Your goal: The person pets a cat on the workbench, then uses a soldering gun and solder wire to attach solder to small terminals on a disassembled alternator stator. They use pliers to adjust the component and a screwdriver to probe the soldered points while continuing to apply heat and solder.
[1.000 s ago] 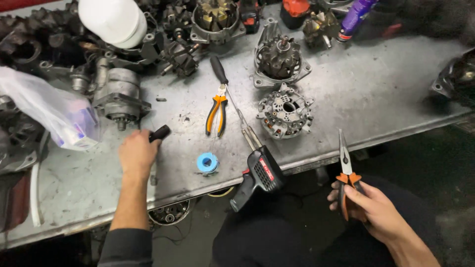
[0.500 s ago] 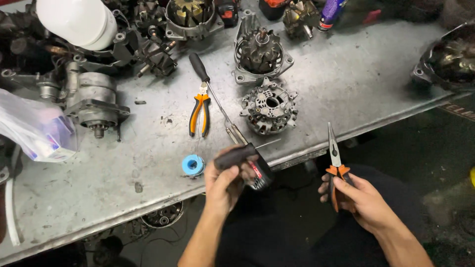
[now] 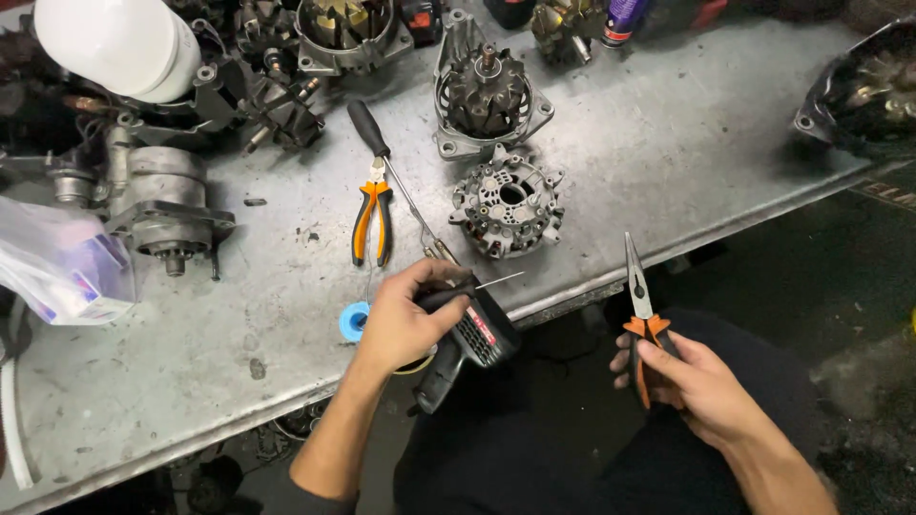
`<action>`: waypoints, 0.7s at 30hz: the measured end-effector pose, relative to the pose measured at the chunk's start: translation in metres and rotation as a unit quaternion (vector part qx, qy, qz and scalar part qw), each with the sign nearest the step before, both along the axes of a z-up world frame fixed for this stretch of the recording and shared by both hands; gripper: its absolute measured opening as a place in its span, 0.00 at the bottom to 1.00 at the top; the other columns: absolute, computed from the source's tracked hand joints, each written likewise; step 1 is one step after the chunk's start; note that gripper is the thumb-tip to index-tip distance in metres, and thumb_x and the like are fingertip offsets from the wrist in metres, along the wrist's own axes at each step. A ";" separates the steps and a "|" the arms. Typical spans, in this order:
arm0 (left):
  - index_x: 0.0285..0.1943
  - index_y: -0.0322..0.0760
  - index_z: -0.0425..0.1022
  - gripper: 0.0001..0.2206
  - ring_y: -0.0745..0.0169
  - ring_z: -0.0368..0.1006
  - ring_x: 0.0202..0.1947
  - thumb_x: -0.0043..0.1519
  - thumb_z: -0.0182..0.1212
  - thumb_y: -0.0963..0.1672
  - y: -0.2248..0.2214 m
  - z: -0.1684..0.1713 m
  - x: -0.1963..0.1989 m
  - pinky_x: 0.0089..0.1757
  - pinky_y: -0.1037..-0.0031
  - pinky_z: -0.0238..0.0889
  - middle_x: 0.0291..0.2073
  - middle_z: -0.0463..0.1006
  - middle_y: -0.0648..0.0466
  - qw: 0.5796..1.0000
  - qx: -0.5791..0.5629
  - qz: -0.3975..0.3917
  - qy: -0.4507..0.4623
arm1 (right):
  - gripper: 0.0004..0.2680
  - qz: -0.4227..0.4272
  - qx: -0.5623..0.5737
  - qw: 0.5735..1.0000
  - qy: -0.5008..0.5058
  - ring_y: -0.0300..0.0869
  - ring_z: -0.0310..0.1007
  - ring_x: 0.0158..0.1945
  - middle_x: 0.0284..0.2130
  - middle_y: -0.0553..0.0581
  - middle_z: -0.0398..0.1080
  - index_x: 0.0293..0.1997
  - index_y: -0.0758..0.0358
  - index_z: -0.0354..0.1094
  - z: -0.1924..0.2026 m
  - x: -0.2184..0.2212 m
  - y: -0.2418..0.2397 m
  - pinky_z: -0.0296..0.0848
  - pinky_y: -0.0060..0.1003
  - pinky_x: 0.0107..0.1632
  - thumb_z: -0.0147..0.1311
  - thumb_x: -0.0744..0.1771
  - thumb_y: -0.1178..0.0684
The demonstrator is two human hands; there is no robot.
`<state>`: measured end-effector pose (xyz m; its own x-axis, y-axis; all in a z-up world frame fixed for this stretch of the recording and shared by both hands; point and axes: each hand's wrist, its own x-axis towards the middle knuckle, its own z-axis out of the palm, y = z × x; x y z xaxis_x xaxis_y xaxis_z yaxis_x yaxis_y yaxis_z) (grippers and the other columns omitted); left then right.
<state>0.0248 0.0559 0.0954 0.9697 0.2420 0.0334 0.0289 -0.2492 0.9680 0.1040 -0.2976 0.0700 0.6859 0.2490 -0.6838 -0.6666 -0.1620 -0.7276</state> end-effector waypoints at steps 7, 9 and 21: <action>0.47 0.32 0.83 0.13 0.62 0.77 0.23 0.54 0.63 0.42 0.008 -0.010 0.016 0.28 0.76 0.68 0.33 0.87 0.51 0.989 0.142 0.016 -0.036 | 0.14 -0.006 -0.005 1.000 -0.001 0.61 0.74 0.38 0.39 0.76 0.75 0.58 0.77 0.70 0.002 0.000 0.003 0.67 0.47 0.39 0.48 0.69 0.57; 0.47 0.34 0.83 0.13 0.67 0.70 0.19 0.55 0.63 0.42 0.008 -0.013 0.019 0.25 0.78 0.64 0.32 0.86 0.53 0.990 0.133 0.012 -0.035 | 0.13 0.002 -0.008 1.000 0.006 0.61 0.74 0.37 0.38 0.77 0.75 0.56 0.78 0.71 0.001 0.001 0.002 0.67 0.47 0.39 0.48 0.70 0.58; 0.48 0.32 0.84 0.14 0.72 0.72 0.24 0.55 0.62 0.42 0.003 -0.014 0.034 0.30 0.81 0.66 0.30 0.86 0.55 0.998 0.060 0.016 0.014 | 0.12 0.074 0.016 0.997 0.021 0.60 0.77 0.32 0.35 0.77 0.79 0.54 0.78 0.73 -0.009 -0.002 -0.002 0.68 0.46 0.30 0.50 0.68 0.62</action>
<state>0.0584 0.0594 0.0819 0.9623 0.2695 0.0380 0.0647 -0.3623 0.9298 0.1021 -0.2998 0.0608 0.6111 0.3664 -0.7016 -0.6673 -0.2382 -0.7056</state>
